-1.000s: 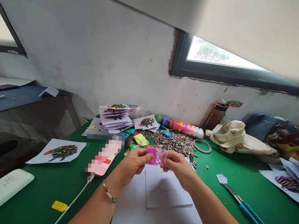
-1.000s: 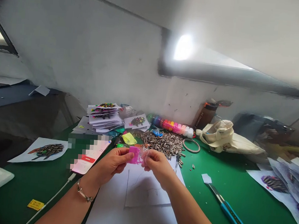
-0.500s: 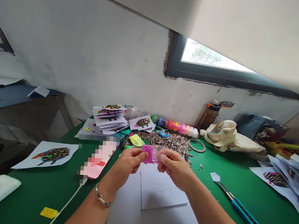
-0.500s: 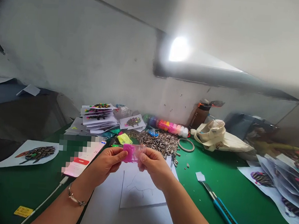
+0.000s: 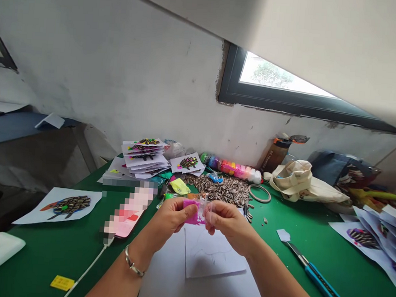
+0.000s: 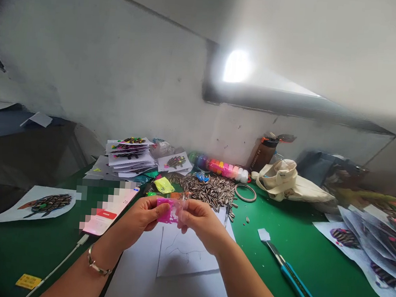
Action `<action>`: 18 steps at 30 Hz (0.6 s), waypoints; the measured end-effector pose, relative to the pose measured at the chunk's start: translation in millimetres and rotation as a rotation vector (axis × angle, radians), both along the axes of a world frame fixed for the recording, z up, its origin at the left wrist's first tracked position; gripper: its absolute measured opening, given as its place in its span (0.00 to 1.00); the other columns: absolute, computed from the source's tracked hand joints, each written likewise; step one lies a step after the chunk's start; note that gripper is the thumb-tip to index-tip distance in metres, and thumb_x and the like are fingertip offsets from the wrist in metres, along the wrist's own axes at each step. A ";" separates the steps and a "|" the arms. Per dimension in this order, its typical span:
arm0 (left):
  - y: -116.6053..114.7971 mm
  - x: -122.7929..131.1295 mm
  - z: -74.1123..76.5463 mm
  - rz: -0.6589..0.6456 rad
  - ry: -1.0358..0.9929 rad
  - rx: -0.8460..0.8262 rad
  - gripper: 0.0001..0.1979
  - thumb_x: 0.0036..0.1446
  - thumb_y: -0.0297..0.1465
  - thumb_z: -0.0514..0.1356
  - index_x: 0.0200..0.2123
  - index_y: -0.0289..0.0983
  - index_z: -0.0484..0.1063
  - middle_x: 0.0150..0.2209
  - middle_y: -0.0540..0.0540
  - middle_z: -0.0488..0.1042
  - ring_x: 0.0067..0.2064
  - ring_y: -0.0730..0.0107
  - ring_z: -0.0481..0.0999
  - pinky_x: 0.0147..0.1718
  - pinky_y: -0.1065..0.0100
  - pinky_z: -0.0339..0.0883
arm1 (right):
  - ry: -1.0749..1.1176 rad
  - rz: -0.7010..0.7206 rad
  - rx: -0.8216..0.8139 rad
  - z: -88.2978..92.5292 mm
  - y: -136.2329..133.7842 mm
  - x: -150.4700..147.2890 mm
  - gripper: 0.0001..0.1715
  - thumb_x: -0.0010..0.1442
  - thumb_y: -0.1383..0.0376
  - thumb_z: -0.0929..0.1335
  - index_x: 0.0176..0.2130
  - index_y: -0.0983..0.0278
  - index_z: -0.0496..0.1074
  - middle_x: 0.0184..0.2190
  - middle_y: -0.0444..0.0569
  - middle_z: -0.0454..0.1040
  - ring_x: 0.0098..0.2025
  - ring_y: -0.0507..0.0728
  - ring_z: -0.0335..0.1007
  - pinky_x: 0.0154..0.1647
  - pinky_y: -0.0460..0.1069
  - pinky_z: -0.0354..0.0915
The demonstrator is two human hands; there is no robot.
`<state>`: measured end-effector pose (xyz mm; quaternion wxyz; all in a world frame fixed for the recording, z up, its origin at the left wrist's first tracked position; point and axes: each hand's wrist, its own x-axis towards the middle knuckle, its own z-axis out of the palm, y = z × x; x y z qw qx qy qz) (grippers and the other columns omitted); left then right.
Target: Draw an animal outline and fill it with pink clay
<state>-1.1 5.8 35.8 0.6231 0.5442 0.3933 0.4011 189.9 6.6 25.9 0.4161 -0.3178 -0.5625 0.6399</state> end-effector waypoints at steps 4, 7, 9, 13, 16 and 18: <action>-3.5 5.2 5.1 0.064 0.066 0.040 0.18 0.52 0.45 0.65 0.31 0.33 0.75 0.20 0.55 0.63 0.20 0.81 0.50 0.18 0.73 0.42 | -0.008 0.030 -0.061 -2.7 -1.9 -4.0 0.19 0.56 0.52 0.71 0.28 0.66 0.71 0.21 0.44 0.69 0.23 0.49 0.63 0.26 0.46 0.61; -4.7 7.7 5.5 0.109 0.098 0.048 0.19 0.51 0.45 0.66 0.32 0.33 0.75 0.21 0.53 0.66 0.21 0.80 0.53 0.18 0.73 0.44 | -0.065 -0.006 -0.065 -2.6 -1.9 -7.3 0.17 0.53 0.54 0.73 0.29 0.66 0.71 0.21 0.44 0.69 0.24 0.51 0.65 0.26 0.47 0.63; -5.0 7.8 5.3 0.091 0.095 0.022 0.21 0.51 0.48 0.64 0.30 0.33 0.73 0.20 0.54 0.64 0.20 0.80 0.52 0.18 0.73 0.43 | -0.085 -0.069 -0.031 -2.2 -1.0 -8.2 0.15 0.51 0.56 0.73 0.27 0.65 0.71 0.20 0.43 0.68 0.24 0.50 0.64 0.25 0.47 0.63; -4.8 5.6 4.6 -0.026 0.086 -0.063 0.26 0.50 0.55 0.61 0.28 0.34 0.70 0.18 0.56 0.58 0.18 0.81 0.48 0.17 0.73 0.39 | -0.099 -0.138 0.016 -1.8 1.4 -6.8 0.11 0.54 0.60 0.70 0.28 0.65 0.72 0.20 0.43 0.69 0.23 0.50 0.63 0.25 0.46 0.62; -3.1 4.2 3.2 -0.039 0.111 -0.067 0.28 0.49 0.56 0.61 0.30 0.34 0.71 0.18 0.57 0.58 0.18 0.81 0.48 0.17 0.73 0.39 | -0.097 -0.154 0.023 -1.2 2.0 -5.4 0.09 0.54 0.62 0.69 0.27 0.65 0.72 0.21 0.43 0.69 0.24 0.50 0.63 0.25 0.46 0.62; -1.7 3.6 2.6 -0.038 0.116 -0.054 0.27 0.49 0.55 0.62 0.30 0.34 0.71 0.19 0.57 0.58 0.18 0.82 0.48 0.16 0.72 0.38 | -0.095 -0.161 0.025 -0.4 1.7 -4.7 0.08 0.53 0.62 0.69 0.27 0.65 0.71 0.20 0.42 0.68 0.22 0.49 0.62 0.24 0.46 0.60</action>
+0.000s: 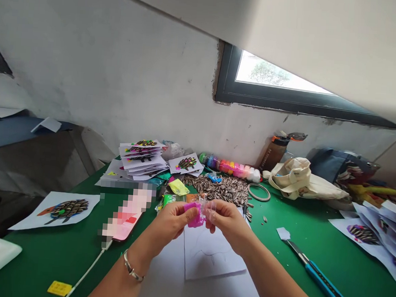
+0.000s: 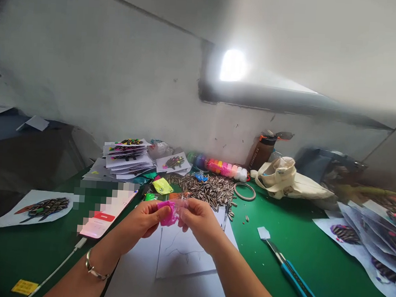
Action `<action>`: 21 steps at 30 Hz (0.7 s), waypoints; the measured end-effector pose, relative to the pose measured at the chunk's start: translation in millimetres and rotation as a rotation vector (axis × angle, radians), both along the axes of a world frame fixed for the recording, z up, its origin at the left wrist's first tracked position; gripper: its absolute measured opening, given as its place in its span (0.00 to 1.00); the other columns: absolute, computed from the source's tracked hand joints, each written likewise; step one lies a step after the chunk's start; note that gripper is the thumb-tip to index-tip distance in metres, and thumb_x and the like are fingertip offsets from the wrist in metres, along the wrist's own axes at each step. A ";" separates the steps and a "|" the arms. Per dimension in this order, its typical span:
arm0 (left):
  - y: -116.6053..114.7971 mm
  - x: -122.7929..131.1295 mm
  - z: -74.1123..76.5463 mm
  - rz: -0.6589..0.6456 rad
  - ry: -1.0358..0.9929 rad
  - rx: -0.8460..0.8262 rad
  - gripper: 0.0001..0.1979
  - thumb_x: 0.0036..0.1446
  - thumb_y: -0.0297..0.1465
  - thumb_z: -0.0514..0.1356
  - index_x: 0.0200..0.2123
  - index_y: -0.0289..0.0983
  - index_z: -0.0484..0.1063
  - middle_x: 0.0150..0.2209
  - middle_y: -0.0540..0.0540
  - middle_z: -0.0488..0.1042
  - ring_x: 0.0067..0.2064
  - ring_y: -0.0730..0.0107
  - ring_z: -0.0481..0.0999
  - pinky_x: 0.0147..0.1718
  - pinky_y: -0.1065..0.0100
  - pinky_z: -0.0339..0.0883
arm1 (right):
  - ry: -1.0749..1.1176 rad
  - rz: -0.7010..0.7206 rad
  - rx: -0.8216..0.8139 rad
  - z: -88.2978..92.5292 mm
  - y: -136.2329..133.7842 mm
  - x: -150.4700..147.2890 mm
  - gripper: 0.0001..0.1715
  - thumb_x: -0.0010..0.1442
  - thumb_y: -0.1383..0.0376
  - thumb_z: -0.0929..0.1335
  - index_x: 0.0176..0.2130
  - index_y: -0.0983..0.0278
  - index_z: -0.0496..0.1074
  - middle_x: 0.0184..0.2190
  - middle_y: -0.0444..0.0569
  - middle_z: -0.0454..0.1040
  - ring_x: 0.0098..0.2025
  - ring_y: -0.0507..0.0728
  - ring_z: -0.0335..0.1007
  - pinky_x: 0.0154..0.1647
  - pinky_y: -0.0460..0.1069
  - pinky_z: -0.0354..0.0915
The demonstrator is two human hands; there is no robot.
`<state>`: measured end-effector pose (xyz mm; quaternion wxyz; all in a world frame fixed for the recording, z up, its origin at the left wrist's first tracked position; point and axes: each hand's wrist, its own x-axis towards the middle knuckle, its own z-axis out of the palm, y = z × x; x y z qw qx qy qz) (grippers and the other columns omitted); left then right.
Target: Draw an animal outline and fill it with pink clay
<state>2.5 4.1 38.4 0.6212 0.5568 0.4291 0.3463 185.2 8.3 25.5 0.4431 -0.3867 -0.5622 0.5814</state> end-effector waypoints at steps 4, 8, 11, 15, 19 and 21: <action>0.5 -1.1 1.3 0.060 -0.006 0.059 0.22 0.52 0.49 0.64 0.31 0.33 0.72 0.19 0.57 0.57 0.19 0.82 0.46 0.17 0.73 0.37 | 0.022 0.053 -0.044 0.5 -0.8 1.4 0.11 0.53 0.61 0.71 0.26 0.66 0.71 0.17 0.41 0.66 0.20 0.48 0.59 0.22 0.45 0.56; -2.0 -2.2 2.7 0.085 -0.009 0.080 0.21 0.53 0.48 0.63 0.30 0.33 0.71 0.19 0.57 0.56 0.20 0.82 0.47 0.17 0.73 0.38 | 0.073 0.169 -0.102 -4.1 -1.1 4.2 0.12 0.53 0.59 0.72 0.28 0.66 0.72 0.18 0.41 0.67 0.20 0.47 0.59 0.22 0.45 0.55; -2.0 -3.2 0.7 0.041 -0.045 0.055 0.23 0.55 0.51 0.60 0.28 0.34 0.68 0.20 0.56 0.57 0.20 0.82 0.47 0.17 0.73 0.37 | 0.075 0.180 -0.097 -6.8 -0.4 5.9 0.12 0.55 0.58 0.72 0.31 0.66 0.74 0.19 0.41 0.67 0.21 0.48 0.60 0.24 0.45 0.56; 0.2 -3.0 -2.2 -0.013 -0.011 0.034 0.22 0.55 0.49 0.61 0.35 0.34 0.71 0.25 0.52 0.67 0.19 0.83 0.49 0.16 0.73 0.39 | 0.054 0.086 -0.044 -4.6 1.7 7.1 0.13 0.55 0.57 0.72 0.32 0.66 0.75 0.19 0.42 0.68 0.22 0.48 0.61 0.24 0.45 0.58; -0.6 -1.2 -1.0 0.022 0.039 0.087 0.19 0.54 0.46 0.64 0.37 0.34 0.73 0.25 0.52 0.69 0.19 0.83 0.50 0.17 0.74 0.42 | 0.020 0.088 -0.043 -2.1 2.2 7.8 0.14 0.54 0.56 0.72 0.29 0.66 0.74 0.19 0.42 0.68 0.22 0.49 0.62 0.23 0.45 0.59; -1.9 -0.3 0.5 0.042 0.052 0.114 0.19 0.54 0.45 0.64 0.37 0.34 0.74 0.24 0.53 0.68 0.19 0.82 0.50 0.17 0.73 0.43 | 0.020 0.126 -0.054 -2.5 1.7 8.2 0.15 0.55 0.56 0.72 0.29 0.66 0.74 0.19 0.43 0.69 0.22 0.49 0.62 0.23 0.45 0.59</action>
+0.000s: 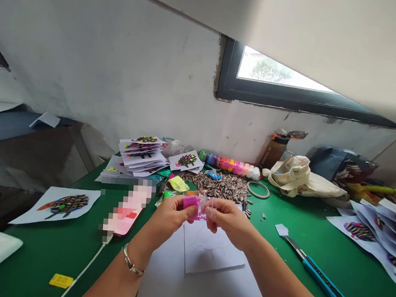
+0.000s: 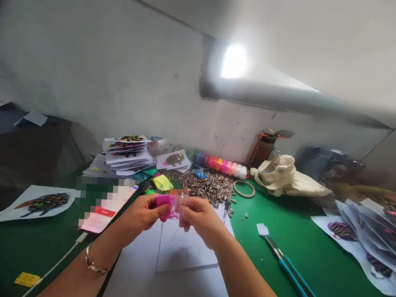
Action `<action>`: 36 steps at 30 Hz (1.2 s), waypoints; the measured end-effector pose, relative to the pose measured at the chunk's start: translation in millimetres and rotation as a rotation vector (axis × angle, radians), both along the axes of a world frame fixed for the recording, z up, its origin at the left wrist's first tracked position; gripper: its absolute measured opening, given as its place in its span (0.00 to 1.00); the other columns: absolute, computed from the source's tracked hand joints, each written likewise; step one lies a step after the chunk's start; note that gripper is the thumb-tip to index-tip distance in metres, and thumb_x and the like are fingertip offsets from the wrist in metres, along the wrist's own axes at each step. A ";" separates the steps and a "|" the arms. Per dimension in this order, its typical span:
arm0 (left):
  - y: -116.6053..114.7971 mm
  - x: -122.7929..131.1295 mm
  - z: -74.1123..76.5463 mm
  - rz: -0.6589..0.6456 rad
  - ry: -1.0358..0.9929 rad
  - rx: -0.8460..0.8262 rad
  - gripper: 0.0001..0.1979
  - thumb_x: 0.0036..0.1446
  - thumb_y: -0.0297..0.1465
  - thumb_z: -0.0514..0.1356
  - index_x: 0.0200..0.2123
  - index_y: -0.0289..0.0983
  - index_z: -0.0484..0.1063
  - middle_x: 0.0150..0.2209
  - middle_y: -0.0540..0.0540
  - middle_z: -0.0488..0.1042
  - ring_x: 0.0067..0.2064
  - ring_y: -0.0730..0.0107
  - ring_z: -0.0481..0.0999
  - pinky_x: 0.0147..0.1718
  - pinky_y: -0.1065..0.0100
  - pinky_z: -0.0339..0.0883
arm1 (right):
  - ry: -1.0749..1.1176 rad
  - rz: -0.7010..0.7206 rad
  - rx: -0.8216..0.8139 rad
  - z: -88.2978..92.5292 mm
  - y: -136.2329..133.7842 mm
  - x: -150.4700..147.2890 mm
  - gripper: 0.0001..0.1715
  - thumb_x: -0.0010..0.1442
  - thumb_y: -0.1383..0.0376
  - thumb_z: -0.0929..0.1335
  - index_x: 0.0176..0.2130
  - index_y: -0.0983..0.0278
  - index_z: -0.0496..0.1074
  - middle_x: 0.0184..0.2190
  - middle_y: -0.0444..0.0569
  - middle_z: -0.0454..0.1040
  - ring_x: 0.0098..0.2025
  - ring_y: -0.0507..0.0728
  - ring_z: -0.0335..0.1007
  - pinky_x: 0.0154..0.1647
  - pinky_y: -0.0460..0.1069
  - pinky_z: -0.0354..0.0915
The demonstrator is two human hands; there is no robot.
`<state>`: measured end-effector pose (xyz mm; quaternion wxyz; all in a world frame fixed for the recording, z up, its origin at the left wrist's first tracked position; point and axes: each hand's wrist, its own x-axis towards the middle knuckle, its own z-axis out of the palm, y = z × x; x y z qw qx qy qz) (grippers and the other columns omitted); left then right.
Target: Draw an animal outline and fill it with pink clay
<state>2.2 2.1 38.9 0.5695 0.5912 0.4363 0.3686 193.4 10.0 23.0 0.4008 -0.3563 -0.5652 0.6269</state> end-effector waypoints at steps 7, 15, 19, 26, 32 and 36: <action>-1.7 6.1 2.9 0.076 0.023 0.054 0.18 0.54 0.44 0.64 0.37 0.34 0.75 0.23 0.52 0.69 0.23 0.77 0.59 0.19 0.73 0.49 | 0.018 0.133 -0.086 -1.4 -3.5 2.6 0.17 0.54 0.55 0.73 0.31 0.67 0.75 0.22 0.45 0.72 0.24 0.50 0.67 0.25 0.46 0.63; 1.3 3.0 -3.2 -0.048 -0.012 -0.044 0.22 0.55 0.49 0.60 0.35 0.33 0.71 0.24 0.51 0.69 0.19 0.82 0.54 0.17 0.74 0.44 | -0.004 0.092 -0.053 -0.5 0.2 5.2 0.20 0.55 0.52 0.71 0.32 0.68 0.75 0.25 0.49 0.74 0.25 0.51 0.68 0.28 0.48 0.66; 3.4 2.7 -4.7 -0.025 0.018 -0.006 0.19 0.55 0.46 0.61 0.33 0.33 0.71 0.24 0.51 0.69 0.19 0.82 0.54 0.17 0.74 0.45 | -0.017 0.087 -0.045 -1.5 1.3 4.9 0.18 0.54 0.53 0.73 0.32 0.68 0.75 0.26 0.48 0.73 0.27 0.51 0.69 0.28 0.47 0.66; -0.1 9.1 -0.1 0.032 0.053 0.016 0.20 0.51 0.47 0.63 0.30 0.34 0.71 0.23 0.51 0.69 0.22 0.77 0.61 0.18 0.74 0.50 | -0.009 0.115 -0.121 -3.1 -2.3 -4.8 0.26 0.55 0.46 0.70 0.30 0.68 0.75 0.23 0.48 0.73 0.22 0.50 0.68 0.25 0.46 0.64; 1.5 7.5 -2.4 -0.023 0.035 -0.053 0.27 0.54 0.55 0.57 0.33 0.34 0.72 0.21 0.51 0.69 0.18 0.79 0.57 0.16 0.74 0.46 | 0.007 0.081 -0.080 -3.2 -0.9 -1.9 0.25 0.55 0.47 0.70 0.28 0.68 0.73 0.21 0.47 0.73 0.21 0.49 0.67 0.24 0.46 0.63; 3.8 4.2 -3.8 -0.039 0.060 -0.046 0.23 0.54 0.50 0.60 0.35 0.34 0.73 0.21 0.53 0.67 0.19 0.80 0.56 0.16 0.74 0.45 | -0.008 0.053 -0.072 -4.4 1.5 1.1 0.24 0.55 0.48 0.71 0.29 0.68 0.74 0.21 0.47 0.73 0.21 0.49 0.67 0.25 0.46 0.62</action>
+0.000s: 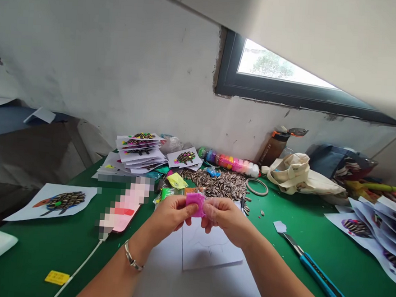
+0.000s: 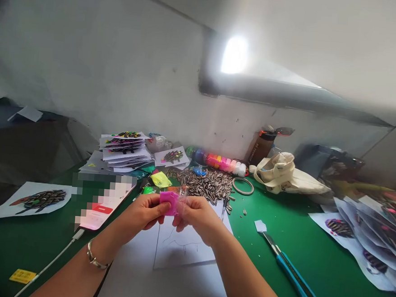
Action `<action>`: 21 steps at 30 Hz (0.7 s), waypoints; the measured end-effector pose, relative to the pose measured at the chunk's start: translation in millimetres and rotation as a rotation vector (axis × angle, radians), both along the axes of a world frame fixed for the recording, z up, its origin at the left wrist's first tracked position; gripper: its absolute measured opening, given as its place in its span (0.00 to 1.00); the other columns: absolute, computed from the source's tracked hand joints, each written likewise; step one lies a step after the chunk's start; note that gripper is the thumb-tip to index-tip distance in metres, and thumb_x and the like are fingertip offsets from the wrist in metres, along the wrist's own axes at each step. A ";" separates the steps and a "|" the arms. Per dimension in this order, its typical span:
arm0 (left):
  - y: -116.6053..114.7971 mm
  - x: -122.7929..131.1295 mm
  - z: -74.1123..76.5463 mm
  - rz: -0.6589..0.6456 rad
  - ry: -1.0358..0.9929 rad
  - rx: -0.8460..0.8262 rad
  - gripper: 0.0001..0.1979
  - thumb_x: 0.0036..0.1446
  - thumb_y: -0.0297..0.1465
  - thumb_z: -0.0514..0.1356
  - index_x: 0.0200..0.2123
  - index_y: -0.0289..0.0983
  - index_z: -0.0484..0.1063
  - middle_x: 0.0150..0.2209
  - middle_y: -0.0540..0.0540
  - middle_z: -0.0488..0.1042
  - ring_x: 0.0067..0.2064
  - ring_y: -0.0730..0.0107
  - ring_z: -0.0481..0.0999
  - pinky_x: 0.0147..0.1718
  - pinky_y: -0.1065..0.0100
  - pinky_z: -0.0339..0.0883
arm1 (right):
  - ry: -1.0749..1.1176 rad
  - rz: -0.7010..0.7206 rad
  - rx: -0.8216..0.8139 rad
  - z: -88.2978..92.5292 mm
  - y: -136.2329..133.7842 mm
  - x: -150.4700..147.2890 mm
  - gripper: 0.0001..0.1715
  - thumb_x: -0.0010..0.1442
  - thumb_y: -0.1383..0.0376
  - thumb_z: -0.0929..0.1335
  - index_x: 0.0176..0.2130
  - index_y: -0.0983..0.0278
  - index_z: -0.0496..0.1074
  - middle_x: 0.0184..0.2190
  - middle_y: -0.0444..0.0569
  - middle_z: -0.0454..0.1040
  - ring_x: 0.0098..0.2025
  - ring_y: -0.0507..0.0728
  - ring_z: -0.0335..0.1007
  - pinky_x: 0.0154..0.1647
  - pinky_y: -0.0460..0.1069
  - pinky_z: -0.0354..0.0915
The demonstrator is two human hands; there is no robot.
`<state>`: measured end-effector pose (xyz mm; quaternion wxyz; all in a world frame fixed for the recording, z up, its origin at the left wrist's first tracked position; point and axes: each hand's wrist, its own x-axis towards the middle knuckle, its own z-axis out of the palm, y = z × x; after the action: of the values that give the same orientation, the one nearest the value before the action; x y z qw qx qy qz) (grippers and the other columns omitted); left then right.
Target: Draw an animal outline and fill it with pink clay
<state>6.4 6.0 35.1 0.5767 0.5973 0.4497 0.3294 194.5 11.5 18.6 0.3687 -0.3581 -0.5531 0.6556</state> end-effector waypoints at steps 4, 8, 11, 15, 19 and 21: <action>-0.9 -1.3 2.0 0.016 0.031 0.063 0.18 0.56 0.44 0.60 0.37 0.34 0.74 0.21 0.54 0.66 0.20 0.79 0.55 0.17 0.74 0.45 | 0.026 0.014 -0.027 -1.8 -0.8 -1.0 0.25 0.54 0.47 0.71 0.30 0.68 0.74 0.22 0.48 0.73 0.22 0.50 0.68 0.25 0.46 0.63; -3.4 0.5 3.5 0.014 0.086 0.126 0.15 0.58 0.42 0.59 0.34 0.35 0.74 0.21 0.53 0.66 0.22 0.77 0.58 0.19 0.73 0.49 | 0.030 0.010 -0.085 -1.5 -2.6 -4.7 0.28 0.55 0.44 0.69 0.31 0.68 0.73 0.22 0.47 0.73 0.21 0.50 0.68 0.24 0.46 0.64; -3.8 1.5 -0.1 0.002 0.064 0.130 0.16 0.59 0.43 0.58 0.33 0.35 0.73 0.22 0.52 0.67 0.22 0.77 0.59 0.19 0.73 0.51 | 0.040 0.013 -0.080 -0.3 -2.7 -6.6 0.29 0.53 0.43 0.70 0.30 0.67 0.72 0.22 0.47 0.73 0.21 0.50 0.68 0.25 0.47 0.64; -2.2 1.1 -7.2 -0.021 -0.038 0.061 0.22 0.59 0.49 0.56 0.36 0.34 0.72 0.22 0.52 0.67 0.20 0.78 0.58 0.18 0.74 0.49 | 0.053 0.025 -0.028 1.0 -3.8 -7.0 0.29 0.54 0.43 0.69 0.30 0.68 0.73 0.22 0.48 0.73 0.22 0.51 0.68 0.25 0.47 0.64; -2.2 2.4 -8.0 0.021 -0.022 0.099 0.22 0.59 0.49 0.56 0.34 0.34 0.71 0.23 0.51 0.68 0.22 0.77 0.61 0.18 0.74 0.51 | 0.048 0.003 -0.042 1.4 -7.5 -9.4 0.30 0.56 0.42 0.68 0.29 0.68 0.73 0.22 0.48 0.72 0.22 0.51 0.68 0.25 0.47 0.64; -3.3 3.8 -6.2 0.011 -0.007 0.126 0.21 0.59 0.48 0.56 0.33 0.35 0.71 0.23 0.51 0.68 0.22 0.76 0.61 0.19 0.74 0.52 | 0.054 -0.017 -0.058 1.6 -8.8 -11.2 0.30 0.56 0.43 0.68 0.30 0.68 0.72 0.23 0.48 0.72 0.22 0.50 0.68 0.26 0.47 0.64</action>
<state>10.2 2.6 28.9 0.5375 0.6289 0.4294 0.3623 183.3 2.6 20.2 0.3787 -0.3554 -0.5207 0.6776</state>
